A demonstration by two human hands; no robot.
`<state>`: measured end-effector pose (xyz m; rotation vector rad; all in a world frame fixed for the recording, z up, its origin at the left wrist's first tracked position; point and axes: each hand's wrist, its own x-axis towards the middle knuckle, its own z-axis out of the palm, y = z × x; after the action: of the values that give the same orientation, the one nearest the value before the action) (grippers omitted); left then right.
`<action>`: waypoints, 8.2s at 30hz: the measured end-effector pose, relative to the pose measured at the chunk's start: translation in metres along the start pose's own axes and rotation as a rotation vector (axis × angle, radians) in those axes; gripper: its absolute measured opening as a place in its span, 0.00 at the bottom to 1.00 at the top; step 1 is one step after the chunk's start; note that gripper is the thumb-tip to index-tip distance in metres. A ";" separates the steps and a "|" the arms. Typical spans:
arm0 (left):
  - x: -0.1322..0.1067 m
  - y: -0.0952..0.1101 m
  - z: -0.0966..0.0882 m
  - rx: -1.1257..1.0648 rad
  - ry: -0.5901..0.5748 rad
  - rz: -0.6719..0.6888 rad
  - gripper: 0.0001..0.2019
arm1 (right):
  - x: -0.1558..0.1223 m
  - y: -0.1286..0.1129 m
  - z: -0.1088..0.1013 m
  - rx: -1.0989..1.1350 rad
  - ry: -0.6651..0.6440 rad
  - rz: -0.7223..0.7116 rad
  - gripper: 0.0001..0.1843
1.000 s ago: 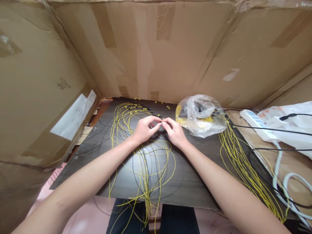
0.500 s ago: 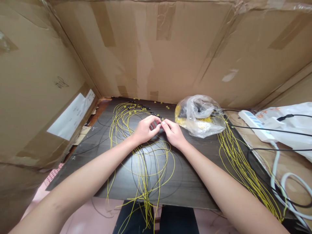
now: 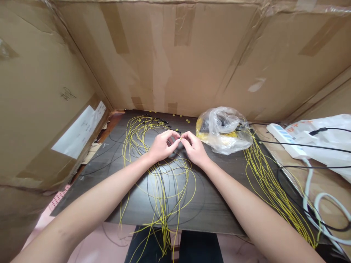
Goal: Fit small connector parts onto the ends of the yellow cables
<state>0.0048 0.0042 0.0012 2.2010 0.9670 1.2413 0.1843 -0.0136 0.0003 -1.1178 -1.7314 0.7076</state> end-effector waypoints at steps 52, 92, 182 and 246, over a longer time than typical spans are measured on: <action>0.000 -0.001 -0.002 0.027 -0.031 0.029 0.06 | 0.000 0.001 -0.001 0.016 -0.064 0.031 0.16; 0.001 0.002 -0.003 0.049 -0.015 -0.054 0.05 | -0.002 -0.001 0.001 -0.019 -0.040 -0.002 0.10; 0.000 0.002 -0.003 0.039 0.009 -0.058 0.07 | 0.001 0.006 0.002 0.117 -0.010 0.041 0.10; 0.000 -0.002 -0.002 0.042 -0.033 -0.011 0.07 | 0.001 0.005 -0.001 0.031 -0.087 0.058 0.19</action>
<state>0.0028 0.0053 0.0009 2.2381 1.0001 1.1866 0.1873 -0.0109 -0.0034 -1.1340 -1.7609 0.8273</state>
